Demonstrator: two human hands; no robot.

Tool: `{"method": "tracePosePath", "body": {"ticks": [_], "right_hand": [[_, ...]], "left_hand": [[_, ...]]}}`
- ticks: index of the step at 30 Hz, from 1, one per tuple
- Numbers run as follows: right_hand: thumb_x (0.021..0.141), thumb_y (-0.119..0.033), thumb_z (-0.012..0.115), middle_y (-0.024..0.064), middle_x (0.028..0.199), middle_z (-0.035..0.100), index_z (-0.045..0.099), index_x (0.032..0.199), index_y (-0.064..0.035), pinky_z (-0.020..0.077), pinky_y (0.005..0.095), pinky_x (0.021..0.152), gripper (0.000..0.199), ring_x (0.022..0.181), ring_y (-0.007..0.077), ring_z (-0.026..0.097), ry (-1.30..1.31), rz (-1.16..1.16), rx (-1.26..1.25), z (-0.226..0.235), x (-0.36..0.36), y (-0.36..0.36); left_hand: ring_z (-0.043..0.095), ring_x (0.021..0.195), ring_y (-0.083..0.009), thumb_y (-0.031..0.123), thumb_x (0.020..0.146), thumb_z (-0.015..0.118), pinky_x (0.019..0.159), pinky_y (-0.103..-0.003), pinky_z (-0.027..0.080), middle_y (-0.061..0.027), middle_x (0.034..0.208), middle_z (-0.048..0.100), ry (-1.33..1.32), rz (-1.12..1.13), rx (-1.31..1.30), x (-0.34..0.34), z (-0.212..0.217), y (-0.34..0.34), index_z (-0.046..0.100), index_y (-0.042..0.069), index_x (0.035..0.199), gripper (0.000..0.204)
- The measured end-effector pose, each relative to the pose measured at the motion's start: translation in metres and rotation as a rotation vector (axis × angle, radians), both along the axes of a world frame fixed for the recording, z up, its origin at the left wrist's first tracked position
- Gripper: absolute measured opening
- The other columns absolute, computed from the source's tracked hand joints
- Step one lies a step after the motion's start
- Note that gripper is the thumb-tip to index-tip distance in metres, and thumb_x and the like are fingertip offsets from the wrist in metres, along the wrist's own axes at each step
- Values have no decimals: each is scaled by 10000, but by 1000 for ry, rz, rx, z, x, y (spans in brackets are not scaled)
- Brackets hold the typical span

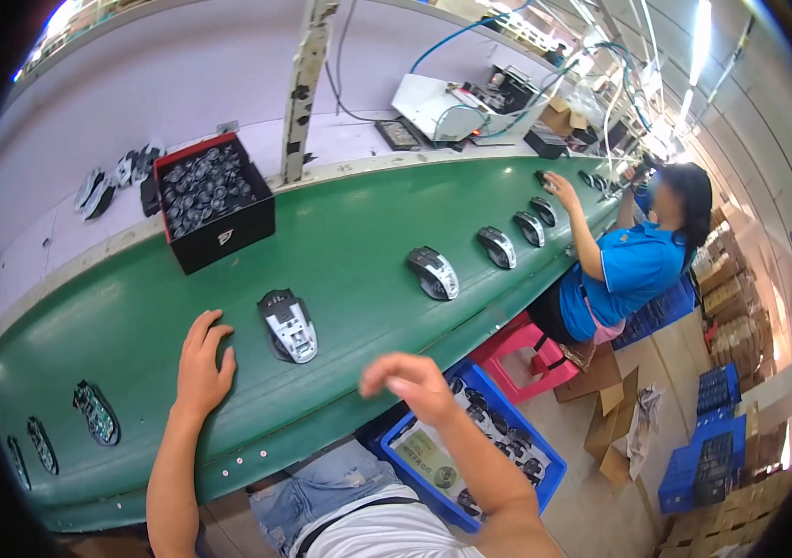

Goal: The person assembles computer mice on a conveyor belt by picking scroll wheels from a box to insert into mouse circuit board bases and fitting top shells onto the bases by hand.

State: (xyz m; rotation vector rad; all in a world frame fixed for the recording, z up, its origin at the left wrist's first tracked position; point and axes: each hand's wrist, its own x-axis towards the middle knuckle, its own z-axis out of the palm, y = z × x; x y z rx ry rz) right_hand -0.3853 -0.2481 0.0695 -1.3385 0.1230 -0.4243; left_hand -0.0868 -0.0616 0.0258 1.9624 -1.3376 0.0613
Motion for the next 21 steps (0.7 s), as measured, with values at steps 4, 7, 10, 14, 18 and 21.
{"method": "tracePosePath", "body": {"ticks": [4, 7, 10, 14, 18, 21], "right_hand": [[942, -369, 563, 275, 1130, 668, 623, 1151, 137, 477, 499, 967, 551, 1092, 391, 641, 11, 551, 300, -39, -104, -40], [950, -372, 585, 233, 1173, 682, 680, 1146, 68, 479, 480, 975, 491, 1130, 310, 652, 651, 192, 530, -109, -182, -46], [860, -279, 648, 151, 1183, 708, 669, 1232, -65, 494, 446, 969, 431, 1090, 276, 673, 1449, -725, -106, -241, -286, -34], [719, -493, 771, 271, 1438, 488, 440, 1450, -16, 475, 447, 1029, 933, 1244, 437, 547, 1896, -945, -266, -317, -325, 27], [690, -637, 735, 288, 1429, 493, 511, 1378, 51, 380, 446, 1125, 999, 1300, 452, 492, 1898, -629, -194, -370, -349, 64], [765, -610, 681, 268, 1377, 548, 582, 1312, 51, 375, 447, 1125, 864, 1302, 454, 492, 1973, -508, -265, -393, -341, 84]], "left_hand": [[466, 1343, -392, 27, 816, 651, 1100, -477, 401, -183, 1383, 537, -12, -2, 30, 0, -3, -1, 628, 21, 1110, 295], [464, 1347, -395, 21, 820, 643, 1103, -472, 398, -179, 1397, 533, -21, 26, 51, 3, -2, 4, 626, 23, 1118, 298], [458, 1355, -393, 18, 821, 638, 1110, -471, 391, -179, 1402, 531, -16, -12, 27, -4, -2, -10, 626, 27, 1123, 302], [456, 1359, -386, 8, 822, 629, 1118, -467, 380, -177, 1417, 518, -31, 18, 70, 0, -1, 0, 615, 22, 1143, 322], [448, 1365, -388, -3, 827, 619, 1124, -463, 369, -178, 1431, 508, -23, 0, 90, -2, -1, 0, 605, 19, 1154, 328], [439, 1374, -387, -5, 837, 610, 1131, -457, 361, -176, 1445, 500, -17, -14, 113, -6, 1, -4, 601, 20, 1170, 333]]}}
